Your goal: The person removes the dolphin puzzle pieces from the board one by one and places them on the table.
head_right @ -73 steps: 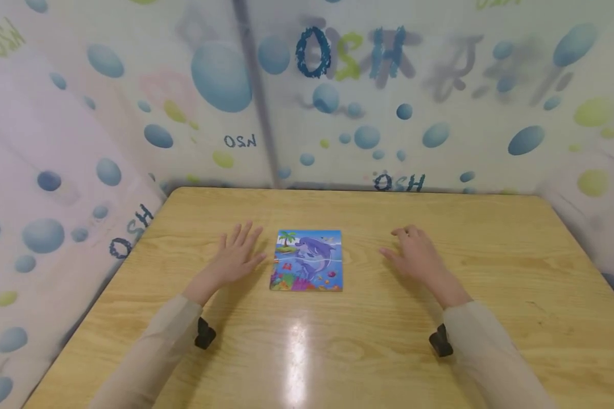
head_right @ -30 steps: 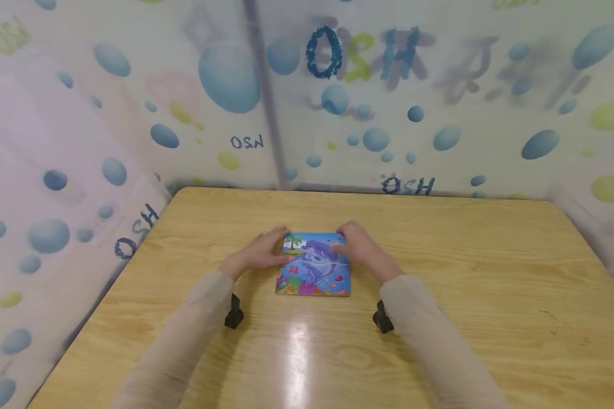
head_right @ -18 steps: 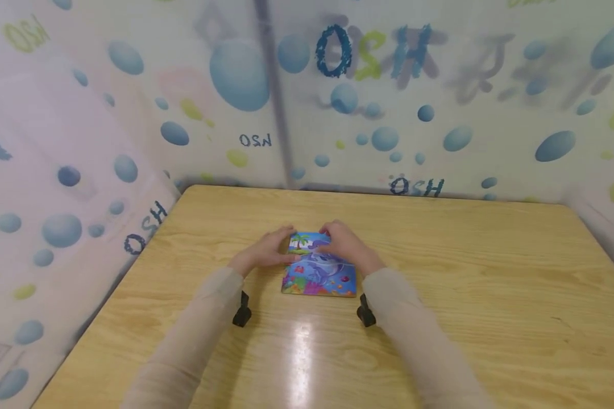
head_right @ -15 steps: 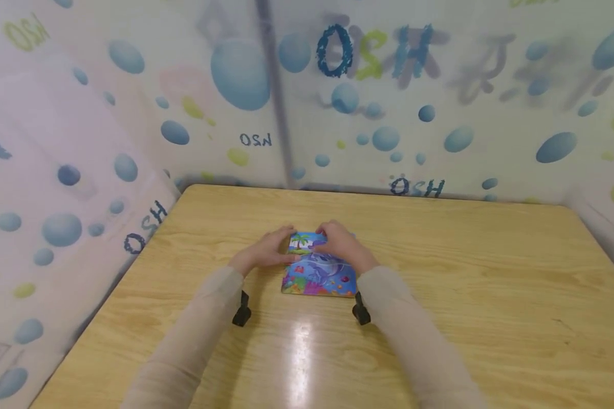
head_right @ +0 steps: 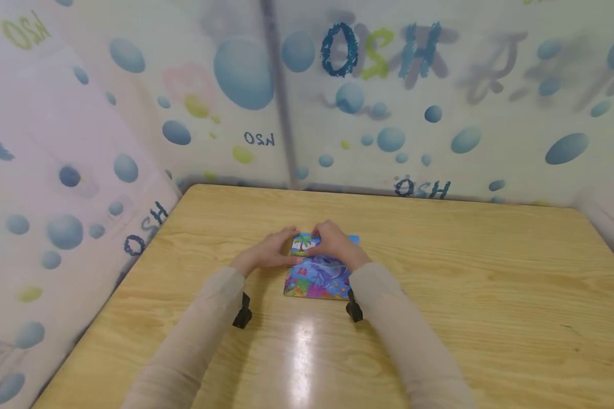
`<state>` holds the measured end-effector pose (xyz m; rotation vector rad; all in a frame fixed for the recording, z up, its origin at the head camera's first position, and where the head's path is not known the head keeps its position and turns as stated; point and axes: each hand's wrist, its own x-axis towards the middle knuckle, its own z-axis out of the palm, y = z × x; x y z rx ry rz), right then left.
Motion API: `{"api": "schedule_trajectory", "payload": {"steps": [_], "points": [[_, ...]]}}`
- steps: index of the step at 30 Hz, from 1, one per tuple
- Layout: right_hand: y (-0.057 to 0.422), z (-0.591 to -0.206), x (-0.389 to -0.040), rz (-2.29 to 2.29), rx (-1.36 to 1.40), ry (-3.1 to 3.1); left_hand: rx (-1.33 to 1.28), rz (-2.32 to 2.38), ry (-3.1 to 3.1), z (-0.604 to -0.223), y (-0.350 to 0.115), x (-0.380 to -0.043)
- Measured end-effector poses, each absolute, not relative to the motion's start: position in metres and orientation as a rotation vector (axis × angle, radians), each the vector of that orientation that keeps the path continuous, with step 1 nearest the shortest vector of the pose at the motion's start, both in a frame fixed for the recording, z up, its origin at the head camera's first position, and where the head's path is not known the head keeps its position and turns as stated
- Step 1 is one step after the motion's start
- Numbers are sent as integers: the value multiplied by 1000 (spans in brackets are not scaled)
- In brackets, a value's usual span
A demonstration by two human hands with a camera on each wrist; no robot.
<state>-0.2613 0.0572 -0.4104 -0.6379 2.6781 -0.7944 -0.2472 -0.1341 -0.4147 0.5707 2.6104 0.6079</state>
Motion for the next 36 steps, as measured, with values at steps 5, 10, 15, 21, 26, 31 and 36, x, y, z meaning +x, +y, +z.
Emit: {"api": "schedule_trajectory", "payload": {"steps": [5,10,15,21,26,31,36], "points": [[53,-409,-263,-774,-627,2675,578,634,2594,-415,-136,-251],[48,-409,-261,-726,-601,2686,572,650,2594,-417,-138,-250],[45,-410,-258,-717,-571,2687,571,654,2590,-418,-138,-248],[47,-409,-259,-690,-569,2727,593,646,2602,-419,-135,-251],[43,-406,-264,-621,-570,2705,592,658,2601,-418,-136,-250],[43,-403,-268,-569,-528,2632,592,658,2602,-420,-136,-249],[42,-399,-270,-526,-489,2578,592,645,2607,-420,-136,-250]]}}
